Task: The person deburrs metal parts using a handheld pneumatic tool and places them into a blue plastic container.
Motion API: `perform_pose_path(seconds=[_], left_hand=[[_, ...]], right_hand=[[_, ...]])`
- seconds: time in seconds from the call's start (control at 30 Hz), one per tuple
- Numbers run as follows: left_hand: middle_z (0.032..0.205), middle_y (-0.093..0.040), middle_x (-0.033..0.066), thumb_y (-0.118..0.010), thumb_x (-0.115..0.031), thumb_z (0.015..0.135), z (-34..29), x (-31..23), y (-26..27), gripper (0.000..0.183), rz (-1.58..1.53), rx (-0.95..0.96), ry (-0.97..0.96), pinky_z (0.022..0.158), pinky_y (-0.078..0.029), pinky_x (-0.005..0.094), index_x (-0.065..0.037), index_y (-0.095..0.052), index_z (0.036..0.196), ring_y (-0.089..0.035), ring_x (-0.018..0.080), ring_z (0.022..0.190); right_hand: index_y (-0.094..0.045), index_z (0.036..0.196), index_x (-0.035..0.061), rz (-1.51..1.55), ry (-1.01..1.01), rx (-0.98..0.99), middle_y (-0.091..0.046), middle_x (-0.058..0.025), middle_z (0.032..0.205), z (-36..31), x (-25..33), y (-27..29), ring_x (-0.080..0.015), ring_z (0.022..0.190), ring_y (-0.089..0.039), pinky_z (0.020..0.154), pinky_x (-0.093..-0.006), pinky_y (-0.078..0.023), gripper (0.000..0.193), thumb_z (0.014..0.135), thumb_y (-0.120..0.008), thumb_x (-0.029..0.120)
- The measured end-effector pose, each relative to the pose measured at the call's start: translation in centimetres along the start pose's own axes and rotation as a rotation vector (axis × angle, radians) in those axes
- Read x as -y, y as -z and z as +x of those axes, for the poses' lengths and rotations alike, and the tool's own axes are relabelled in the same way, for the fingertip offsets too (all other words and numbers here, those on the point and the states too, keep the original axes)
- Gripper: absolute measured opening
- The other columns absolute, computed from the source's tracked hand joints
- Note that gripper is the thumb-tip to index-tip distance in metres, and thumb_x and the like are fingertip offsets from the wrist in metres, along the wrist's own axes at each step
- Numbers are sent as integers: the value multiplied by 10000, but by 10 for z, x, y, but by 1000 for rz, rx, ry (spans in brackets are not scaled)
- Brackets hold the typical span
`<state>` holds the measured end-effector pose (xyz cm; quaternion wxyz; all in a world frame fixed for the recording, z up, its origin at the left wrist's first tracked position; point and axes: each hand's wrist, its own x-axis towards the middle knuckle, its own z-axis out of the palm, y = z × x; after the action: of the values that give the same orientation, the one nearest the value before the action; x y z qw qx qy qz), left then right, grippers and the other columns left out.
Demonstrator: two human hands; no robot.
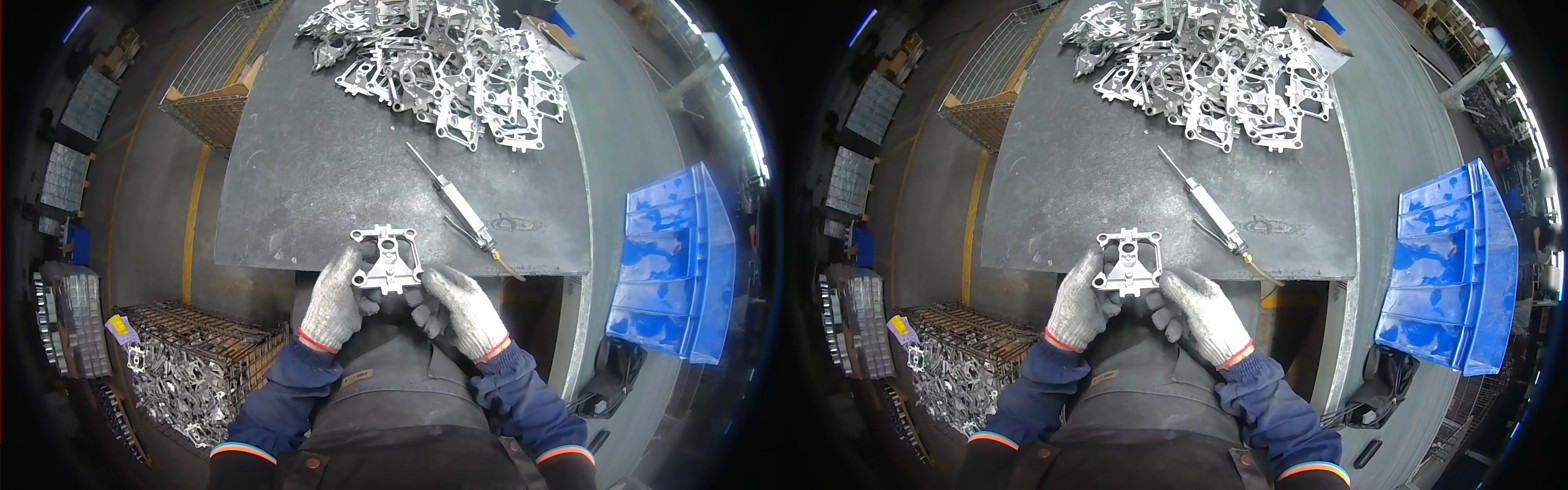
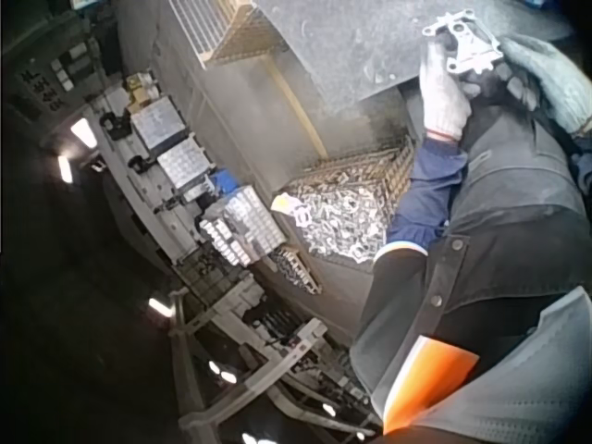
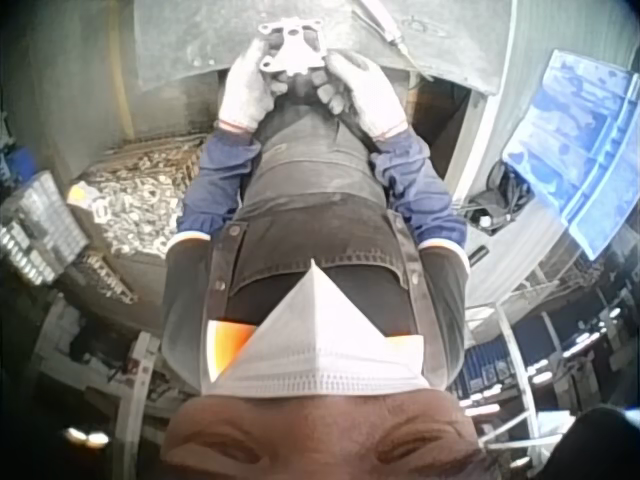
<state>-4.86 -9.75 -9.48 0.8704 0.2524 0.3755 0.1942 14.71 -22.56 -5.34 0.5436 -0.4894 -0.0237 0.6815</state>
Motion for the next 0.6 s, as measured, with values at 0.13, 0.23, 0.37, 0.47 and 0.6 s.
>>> perform_pose_path(seconds=[0.13,0.23,0.37,0.47,0.6], left_hand=[[1088,-659,88,-530,-241,1122,-3,6,-14,415,499,-98,-233,604,-608,261,-24,-542,1475,-689,145,852],[1147,-674,112,-532,-355,1122,-6,1,-31,526,339,-189,-111,617,-623,281,-3,-495,1511,-703,144,924],[1163,-710,126,-558,-304,1107,-2,-3,-39,536,462,-69,-98,699,-628,292,-9,-465,1544,-720,170,1001],[1114,-739,118,-575,-274,1092,-6,-19,-59,464,806,90,-156,781,-613,306,-10,-554,1473,-728,177,980],[1086,-760,111,-606,-235,1068,24,-32,-66,351,1169,233,-416,912,-575,340,-42,-669,1354,-731,195,1003]], right_hand=[[-582,1390,-24,-56,30,3,-740,-139,1030,-3,0,1,-153,692,-705,500,-246,-552,411,1101,-622,266],[-594,1374,-19,-112,48,5,-750,-148,1057,-6,3,20,-151,701,-706,500,-246,-539,426,1105,-617,310],[-617,1347,-11,-209,89,-44,-758,-119,1023,-25,21,18,-128,711,-695,522,-242,-520,473,1086,-644,383],[-652,1277,-4,-500,264,-175,-744,-71,940,-54,42,16,-98,679,-655,534,-228,-498,425,1065,-670,364],[-690,1070,62,-320,809,-846,-640,1,770,-120,85,54,-65,532,-540,488,-216,-410,228,1053,-689,289]])
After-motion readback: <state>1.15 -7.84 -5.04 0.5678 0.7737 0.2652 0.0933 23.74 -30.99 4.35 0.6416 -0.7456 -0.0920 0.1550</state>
